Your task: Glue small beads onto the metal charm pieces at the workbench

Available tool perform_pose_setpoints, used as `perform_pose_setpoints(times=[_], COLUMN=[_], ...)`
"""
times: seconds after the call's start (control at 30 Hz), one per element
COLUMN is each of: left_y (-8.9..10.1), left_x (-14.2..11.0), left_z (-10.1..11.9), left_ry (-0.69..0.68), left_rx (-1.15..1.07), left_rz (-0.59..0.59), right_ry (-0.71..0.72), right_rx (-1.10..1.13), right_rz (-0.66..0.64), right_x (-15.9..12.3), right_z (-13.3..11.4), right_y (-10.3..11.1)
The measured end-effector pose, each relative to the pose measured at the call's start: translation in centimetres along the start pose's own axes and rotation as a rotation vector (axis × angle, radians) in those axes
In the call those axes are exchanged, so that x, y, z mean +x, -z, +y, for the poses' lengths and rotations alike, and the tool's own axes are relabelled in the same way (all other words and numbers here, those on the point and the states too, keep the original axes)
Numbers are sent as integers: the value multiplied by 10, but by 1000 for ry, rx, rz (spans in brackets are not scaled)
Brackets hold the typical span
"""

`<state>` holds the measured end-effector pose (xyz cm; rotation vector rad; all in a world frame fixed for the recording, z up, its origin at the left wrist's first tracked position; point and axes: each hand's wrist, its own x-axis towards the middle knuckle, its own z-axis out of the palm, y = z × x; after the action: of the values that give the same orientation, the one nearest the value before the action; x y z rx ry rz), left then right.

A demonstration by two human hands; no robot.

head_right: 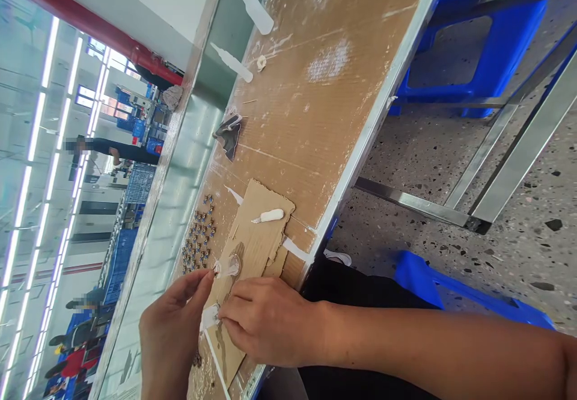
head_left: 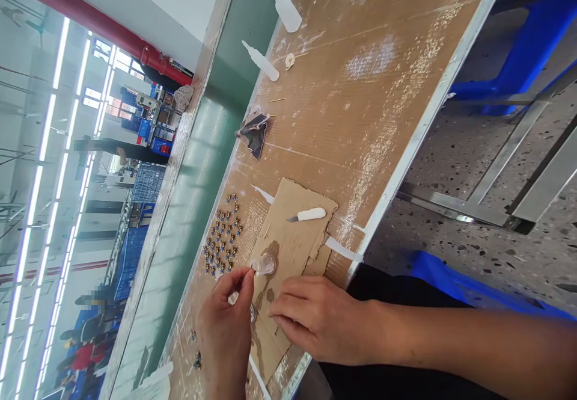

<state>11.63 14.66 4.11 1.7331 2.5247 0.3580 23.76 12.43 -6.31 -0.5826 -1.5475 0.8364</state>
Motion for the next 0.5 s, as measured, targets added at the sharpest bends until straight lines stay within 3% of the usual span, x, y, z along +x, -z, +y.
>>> perform_pose_setpoints(times=[0.3, 0.5], left_y=[1, 15], left_x=[-1, -24], left_z=[-5, -9], left_ry=[3, 267], left_rx=[-98, -444], left_rz=[-15, 86], right_ry=[-6, -5], right_rx=[22, 67], right_rz=[-8, -22], right_x=[1, 2], right_z=[-2, -3], right_y=[1, 5])
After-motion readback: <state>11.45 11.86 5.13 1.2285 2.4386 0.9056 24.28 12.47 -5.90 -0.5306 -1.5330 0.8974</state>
